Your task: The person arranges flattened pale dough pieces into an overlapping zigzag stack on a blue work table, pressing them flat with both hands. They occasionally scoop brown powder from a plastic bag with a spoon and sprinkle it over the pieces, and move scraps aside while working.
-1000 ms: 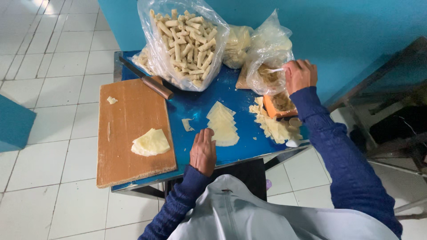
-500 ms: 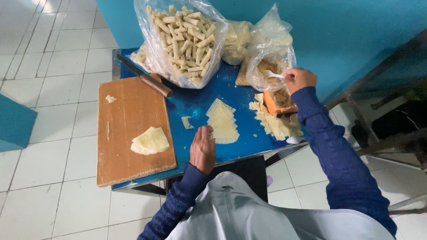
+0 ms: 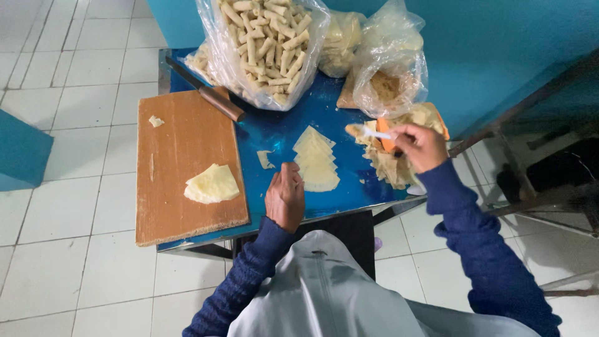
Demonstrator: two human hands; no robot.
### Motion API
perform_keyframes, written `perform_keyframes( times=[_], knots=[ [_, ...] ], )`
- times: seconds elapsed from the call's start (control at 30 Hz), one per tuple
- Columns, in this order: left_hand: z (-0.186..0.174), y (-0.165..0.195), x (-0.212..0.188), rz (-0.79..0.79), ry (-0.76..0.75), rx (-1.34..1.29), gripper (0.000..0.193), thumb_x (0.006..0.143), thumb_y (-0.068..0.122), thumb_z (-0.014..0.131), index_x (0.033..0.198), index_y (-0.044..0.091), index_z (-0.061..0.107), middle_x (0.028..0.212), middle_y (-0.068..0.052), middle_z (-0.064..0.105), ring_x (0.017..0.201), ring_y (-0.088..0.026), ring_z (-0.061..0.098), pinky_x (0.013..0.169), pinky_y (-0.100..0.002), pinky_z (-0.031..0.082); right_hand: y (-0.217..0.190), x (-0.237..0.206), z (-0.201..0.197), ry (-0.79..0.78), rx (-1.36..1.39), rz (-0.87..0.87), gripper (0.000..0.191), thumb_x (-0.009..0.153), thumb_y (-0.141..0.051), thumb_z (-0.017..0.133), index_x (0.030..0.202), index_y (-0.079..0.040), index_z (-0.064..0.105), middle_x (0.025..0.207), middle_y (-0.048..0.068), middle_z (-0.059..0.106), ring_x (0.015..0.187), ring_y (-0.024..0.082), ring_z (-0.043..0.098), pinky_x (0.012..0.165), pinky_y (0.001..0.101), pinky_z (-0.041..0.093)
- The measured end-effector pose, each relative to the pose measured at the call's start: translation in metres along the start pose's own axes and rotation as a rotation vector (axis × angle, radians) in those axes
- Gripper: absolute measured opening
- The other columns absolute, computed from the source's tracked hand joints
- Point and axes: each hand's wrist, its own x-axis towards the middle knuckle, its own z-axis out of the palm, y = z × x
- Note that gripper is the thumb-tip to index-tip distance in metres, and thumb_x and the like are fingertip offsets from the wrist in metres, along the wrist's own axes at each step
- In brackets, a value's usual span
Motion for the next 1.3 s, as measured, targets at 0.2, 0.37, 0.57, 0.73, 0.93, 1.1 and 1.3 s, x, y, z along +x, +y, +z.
perform_keyframes(
  times=[0.2,0.37,0.57,0.73,0.93,1.1,1.3],
  knots=[
    [0.002,0.005,0.001,0.037,0.076,-0.036,0.028,0.089,-0.009,0.063,0.112,0.0,0.05,0.086,-0.013,0.065,0.072,-0.031,0.066,0.062,-0.039,0.053,-0.048,-0.054,0.058,-0.06,-0.034,-0.089,0.014,0.092,-0.007,0.068,0.103,-0.01,0.078,0.085,0.002,0.07,0.074,0.014,0.068,0.066,0.0295,0.052],
    [0.001,0.008,0.004,-0.072,0.013,-0.172,0.032,0.087,-0.008,0.066,0.114,0.0,0.051,0.076,-0.008,0.065,0.063,-0.021,0.068,0.056,-0.032,0.053,-0.069,-0.072,0.071,0.142,-0.411,-0.433,0.01,0.088,-0.01,0.076,0.097,-0.016,0.077,0.088,-0.004,0.067,0.087,0.021,0.059,0.08,0.0396,0.035],
    [0.003,0.005,0.008,-0.088,0.004,-0.192,0.035,0.086,-0.008,0.067,0.115,0.002,0.05,0.076,-0.006,0.066,0.061,-0.018,0.069,0.056,-0.03,0.053,-0.061,-0.086,0.071,0.27,-0.623,-0.693,0.023,0.088,-0.01,0.078,0.107,-0.023,0.079,0.095,-0.009,0.062,0.091,0.014,0.054,0.088,0.0381,0.03],
    [0.003,0.005,0.008,-0.069,-0.02,-0.13,0.034,0.087,-0.007,0.064,0.117,0.002,0.051,0.077,-0.009,0.065,0.065,-0.026,0.069,0.056,-0.034,0.052,-0.044,-0.091,0.07,0.287,-0.672,-0.733,0.034,0.082,-0.006,0.077,0.11,-0.026,0.08,0.094,-0.01,0.062,0.09,0.012,0.055,0.089,0.0391,0.027],
    [0.001,0.008,0.008,-0.004,0.018,-0.035,0.026,0.093,-0.003,0.061,0.117,0.001,0.052,0.082,-0.014,0.066,0.075,-0.034,0.069,0.062,-0.042,0.053,-0.026,-0.084,0.056,0.403,-0.606,-0.659,0.021,0.095,-0.012,0.079,0.111,-0.025,0.081,0.094,-0.011,0.063,0.09,0.013,0.051,0.095,0.0386,0.029],
    [0.0,0.012,0.009,0.108,0.018,0.018,0.024,0.093,-0.004,0.059,0.115,0.003,0.055,0.084,-0.014,0.066,0.08,-0.036,0.067,0.072,-0.045,0.054,0.006,-0.027,0.0,0.589,-0.812,-0.405,0.005,0.11,-0.019,0.077,0.11,-0.024,0.08,0.096,-0.004,0.059,0.099,0.022,0.052,0.1,0.0424,0.028],
    [-0.003,0.015,0.011,0.029,-0.039,-0.053,0.028,0.094,-0.004,0.057,0.121,0.001,0.056,0.091,-0.017,0.067,0.081,-0.037,0.069,0.067,-0.044,0.055,0.016,0.073,-0.003,0.57,-0.883,-0.337,0.007,0.102,-0.022,0.076,0.108,-0.021,0.076,0.105,-0.002,0.061,0.11,0.021,0.055,0.102,0.0449,0.029]
  ],
)
